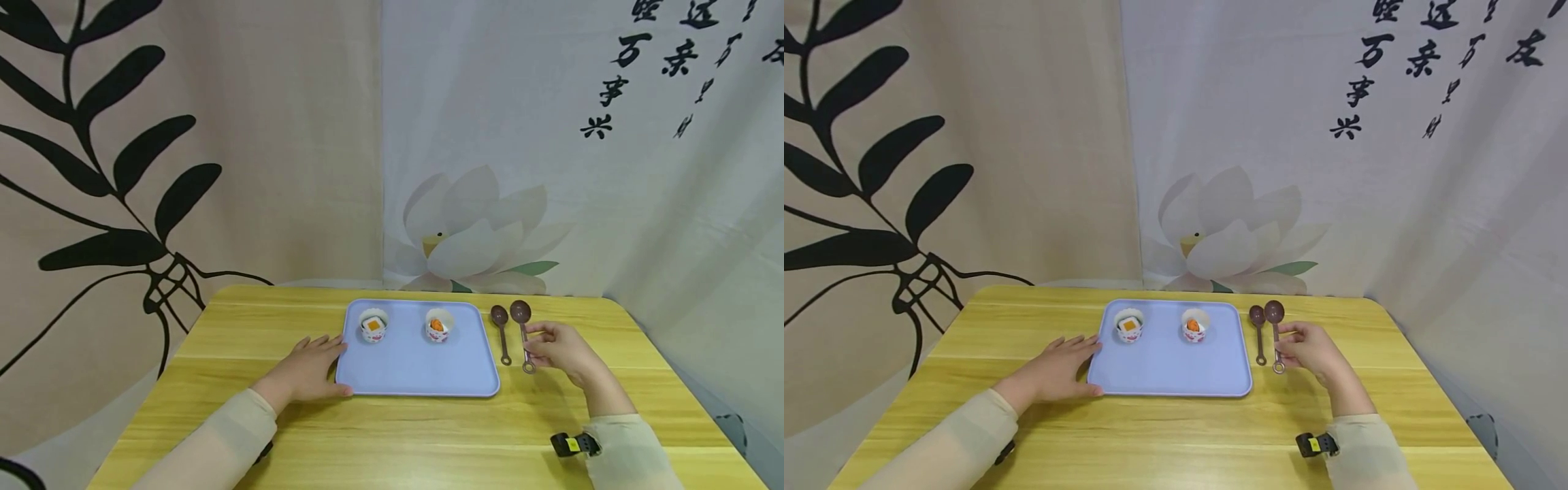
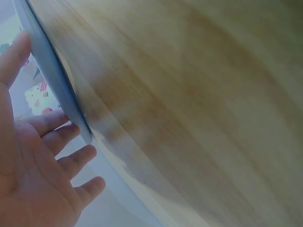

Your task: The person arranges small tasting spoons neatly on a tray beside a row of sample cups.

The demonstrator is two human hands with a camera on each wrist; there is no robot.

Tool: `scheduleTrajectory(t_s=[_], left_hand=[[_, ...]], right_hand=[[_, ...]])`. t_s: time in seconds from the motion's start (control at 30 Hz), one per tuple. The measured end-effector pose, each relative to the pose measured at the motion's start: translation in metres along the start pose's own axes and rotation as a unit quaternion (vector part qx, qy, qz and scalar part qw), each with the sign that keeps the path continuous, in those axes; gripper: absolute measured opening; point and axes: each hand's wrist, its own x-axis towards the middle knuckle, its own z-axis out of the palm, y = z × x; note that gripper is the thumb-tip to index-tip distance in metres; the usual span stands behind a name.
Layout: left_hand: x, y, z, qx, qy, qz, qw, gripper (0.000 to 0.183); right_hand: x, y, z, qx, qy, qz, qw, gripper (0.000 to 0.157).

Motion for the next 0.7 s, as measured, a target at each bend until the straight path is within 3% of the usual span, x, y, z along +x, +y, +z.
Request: scheduleTrajectory(t_s=[0.7], left_hand=[[0.001, -0.001, 0.0, 0.0, 0.006, 0.004, 1.0, 0.097]], right_hand=[[-0.004, -0.025, 0.019, 0.018, 0.004, -0.036, 0.999, 0.044]])
